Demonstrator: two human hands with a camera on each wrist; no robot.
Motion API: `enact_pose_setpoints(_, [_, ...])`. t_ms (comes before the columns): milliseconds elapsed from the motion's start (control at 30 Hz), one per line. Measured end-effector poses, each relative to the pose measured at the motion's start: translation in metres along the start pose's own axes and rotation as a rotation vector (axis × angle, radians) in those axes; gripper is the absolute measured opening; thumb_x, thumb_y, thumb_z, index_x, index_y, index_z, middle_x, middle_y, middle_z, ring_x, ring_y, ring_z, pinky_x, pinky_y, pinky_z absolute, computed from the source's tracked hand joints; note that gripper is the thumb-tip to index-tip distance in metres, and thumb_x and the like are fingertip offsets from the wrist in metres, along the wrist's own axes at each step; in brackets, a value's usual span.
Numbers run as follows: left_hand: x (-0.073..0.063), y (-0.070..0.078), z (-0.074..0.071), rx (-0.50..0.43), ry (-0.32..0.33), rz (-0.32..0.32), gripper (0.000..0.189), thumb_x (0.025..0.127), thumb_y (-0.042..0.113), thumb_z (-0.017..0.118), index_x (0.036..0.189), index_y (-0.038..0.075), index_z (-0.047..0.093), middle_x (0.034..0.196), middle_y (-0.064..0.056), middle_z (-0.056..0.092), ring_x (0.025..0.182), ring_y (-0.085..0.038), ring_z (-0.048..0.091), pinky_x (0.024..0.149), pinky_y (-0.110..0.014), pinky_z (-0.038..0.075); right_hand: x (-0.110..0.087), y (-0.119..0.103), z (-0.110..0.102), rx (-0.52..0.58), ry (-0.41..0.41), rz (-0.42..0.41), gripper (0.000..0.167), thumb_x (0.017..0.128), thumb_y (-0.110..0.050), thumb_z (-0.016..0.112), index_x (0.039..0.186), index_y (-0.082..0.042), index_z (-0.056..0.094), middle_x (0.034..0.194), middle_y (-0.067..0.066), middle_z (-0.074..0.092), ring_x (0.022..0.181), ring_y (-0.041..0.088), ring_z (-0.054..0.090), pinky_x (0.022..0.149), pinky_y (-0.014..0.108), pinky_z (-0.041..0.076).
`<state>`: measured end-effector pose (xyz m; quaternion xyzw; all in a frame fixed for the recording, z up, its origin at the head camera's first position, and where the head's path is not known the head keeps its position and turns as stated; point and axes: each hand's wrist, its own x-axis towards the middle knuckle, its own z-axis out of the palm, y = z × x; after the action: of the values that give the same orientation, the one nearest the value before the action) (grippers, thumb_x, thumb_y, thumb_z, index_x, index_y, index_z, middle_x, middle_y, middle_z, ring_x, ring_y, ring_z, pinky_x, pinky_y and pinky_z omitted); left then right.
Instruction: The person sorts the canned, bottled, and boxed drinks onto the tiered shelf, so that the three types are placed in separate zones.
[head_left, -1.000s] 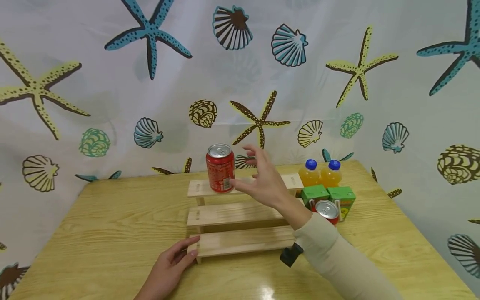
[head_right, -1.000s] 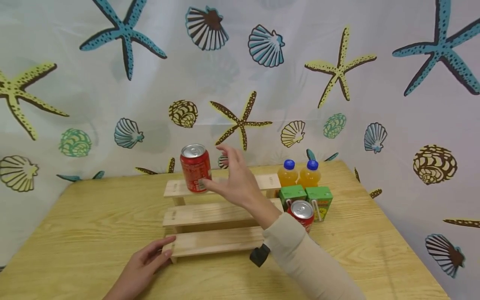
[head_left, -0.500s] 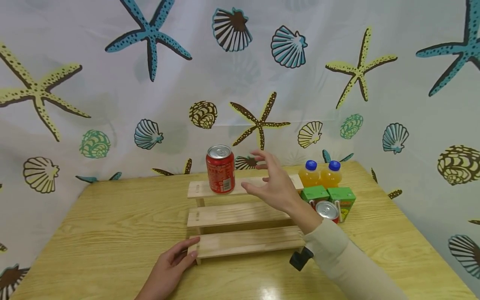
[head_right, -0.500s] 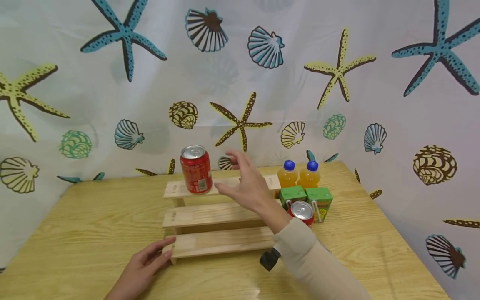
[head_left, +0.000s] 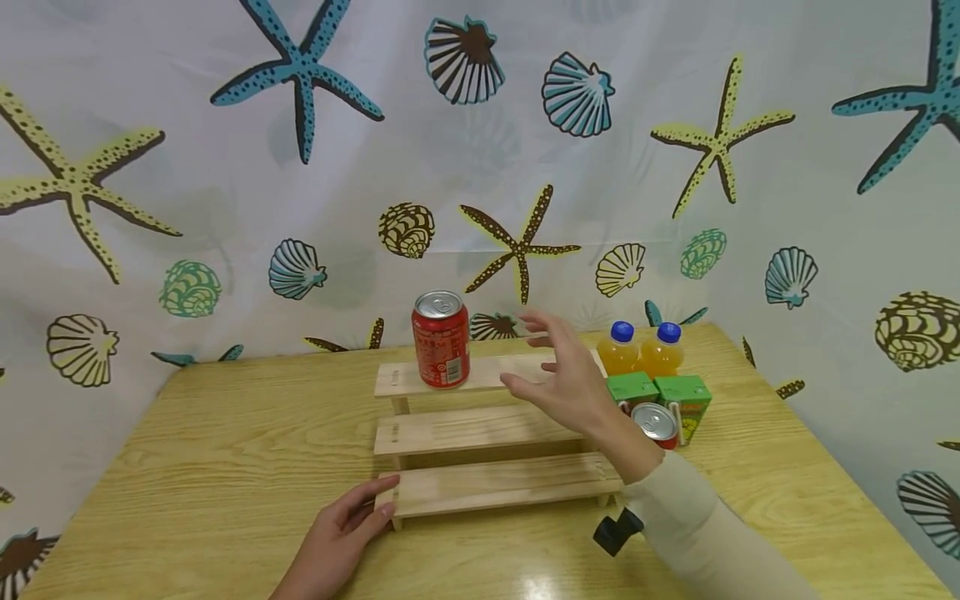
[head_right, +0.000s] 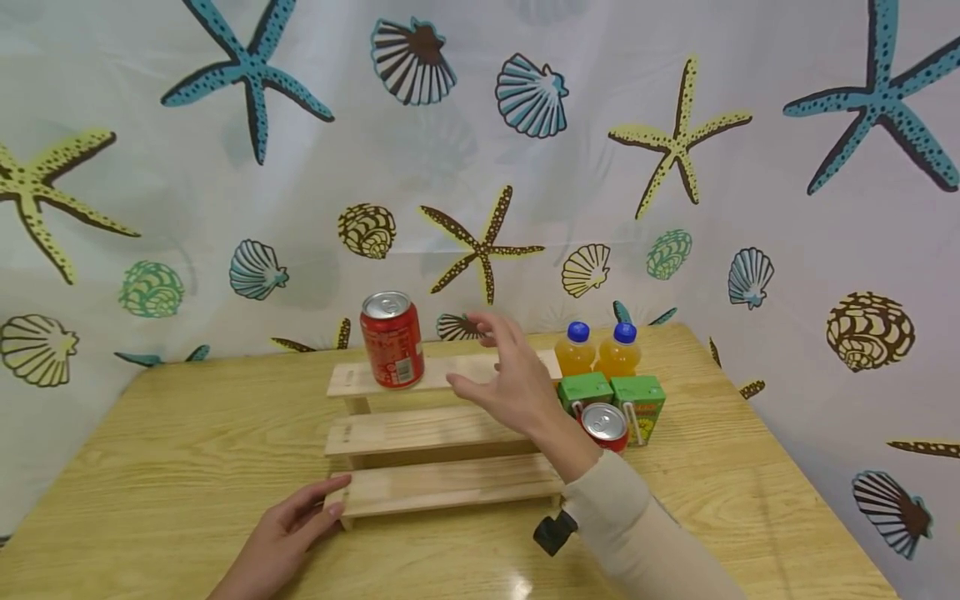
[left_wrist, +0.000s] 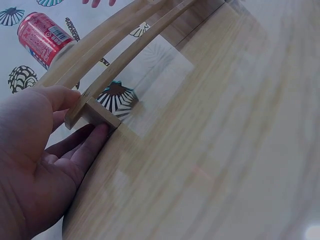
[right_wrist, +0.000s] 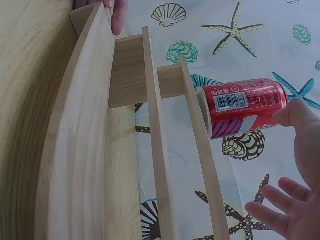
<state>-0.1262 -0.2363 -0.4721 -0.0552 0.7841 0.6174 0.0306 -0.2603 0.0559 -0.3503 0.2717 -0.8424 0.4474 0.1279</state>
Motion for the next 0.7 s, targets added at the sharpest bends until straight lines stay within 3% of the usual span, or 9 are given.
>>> enact_pose_setpoints(467, [0.001,0.000,0.001,0.037,-0.004,-0.017,0.045,0.097,0.036,0.065,0.139,0.021,0.059,0.153,-0.008,0.048,0.138,-0.029,0.049,0.102,-0.029,0.053,-0.015,0.008,-0.010,0.021,0.028,0.023,0.072,0.084,-0.025,0.083,0.145,-0.018,0.045,0.141,0.006,0.051,0.124,0.028,0.056,0.093,0.047,0.058])
enact_pose_setpoints(700, [0.001,0.001,0.001,0.024,-0.002,-0.029,0.045,0.097,0.034,0.065,0.139,0.020,0.060,0.153,-0.008,0.048,0.135,-0.027,0.053,0.095,-0.024,0.055,-0.021,0.013,-0.017,0.002,0.036,0.012,0.070,0.083,-0.024,0.083,0.143,-0.017,0.048,0.137,0.008,0.054,0.122,0.031,0.057,0.092,0.048,0.059])
